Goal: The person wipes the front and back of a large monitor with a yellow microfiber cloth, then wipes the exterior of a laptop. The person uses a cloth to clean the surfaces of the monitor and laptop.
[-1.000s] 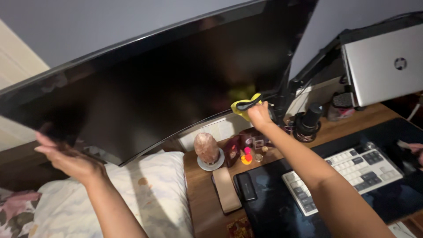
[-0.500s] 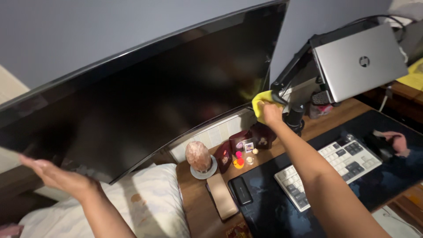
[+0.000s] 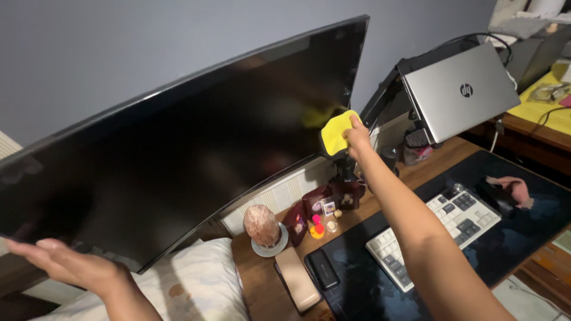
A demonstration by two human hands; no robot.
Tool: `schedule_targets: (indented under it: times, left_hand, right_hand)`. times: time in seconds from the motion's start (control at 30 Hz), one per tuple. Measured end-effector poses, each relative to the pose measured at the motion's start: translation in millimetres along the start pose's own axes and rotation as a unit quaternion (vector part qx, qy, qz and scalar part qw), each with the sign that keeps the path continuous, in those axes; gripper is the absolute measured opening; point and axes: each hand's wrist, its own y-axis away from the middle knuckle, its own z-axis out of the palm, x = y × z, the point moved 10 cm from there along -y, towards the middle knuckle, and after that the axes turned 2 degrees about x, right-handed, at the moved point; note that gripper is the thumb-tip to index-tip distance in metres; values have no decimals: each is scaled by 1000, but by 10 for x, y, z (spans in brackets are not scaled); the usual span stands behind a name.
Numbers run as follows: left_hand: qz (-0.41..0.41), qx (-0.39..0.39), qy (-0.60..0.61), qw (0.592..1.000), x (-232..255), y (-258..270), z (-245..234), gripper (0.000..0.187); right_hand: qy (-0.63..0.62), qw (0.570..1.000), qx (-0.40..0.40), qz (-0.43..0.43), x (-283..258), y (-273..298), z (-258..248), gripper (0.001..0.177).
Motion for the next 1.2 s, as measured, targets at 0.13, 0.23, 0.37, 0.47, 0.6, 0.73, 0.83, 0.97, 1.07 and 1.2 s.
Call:
schedule_targets:
  times: [0.13, 0.23, 0.37, 0.47, 0.6, 0.73, 0.83, 0.97, 1.07, 1.2]
  left_hand:
    - [-12, -2, -6, 1000, 11, 3, -5, 83]
    - [-26, 2, -10, 1000, -32, 9, -6, 86]
    - [-9, 16, -2, 1000, -25, -12, -7, 87]
    - [-15, 19, -14, 1000, -68, -3, -4, 88]
    - [19, 10, 16, 1000, -8, -8, 1, 88]
    - [26, 9, 21, 999, 44, -18, 7, 85]
    - [40, 7, -3, 999, 119, -21, -18, 75]
    - [44, 4, 5, 999, 244, -37, -21, 64]
    - [20, -1, 55, 998, 324, -29, -6, 63]
    - [1, -15, 110, 994, 470, 8, 15, 64]
  right_hand:
    - [29, 999, 25, -7, -285, 15, 101, 76]
    - [90, 994, 30, -62, -769, 91, 197, 75]
    - [53, 989, -24, -134, -1560, 215, 502, 80]
    - [57, 980, -46, -185, -2126, 288, 670, 82]
    - [47, 953, -91, -284, -2747, 387, 923, 75]
    - [153, 886, -98, -427, -3192, 657, 1097, 75]
    - [310, 761, -108, -559, -3322, 1006, 1375, 74]
    - [421, 689, -163, -567, -3419, 1142, 1667, 65]
    - [463, 706, -135, -519, -3436, 1124, 1797, 59]
    - [495, 637, -143, -574, -3315, 1447, 2178, 44]
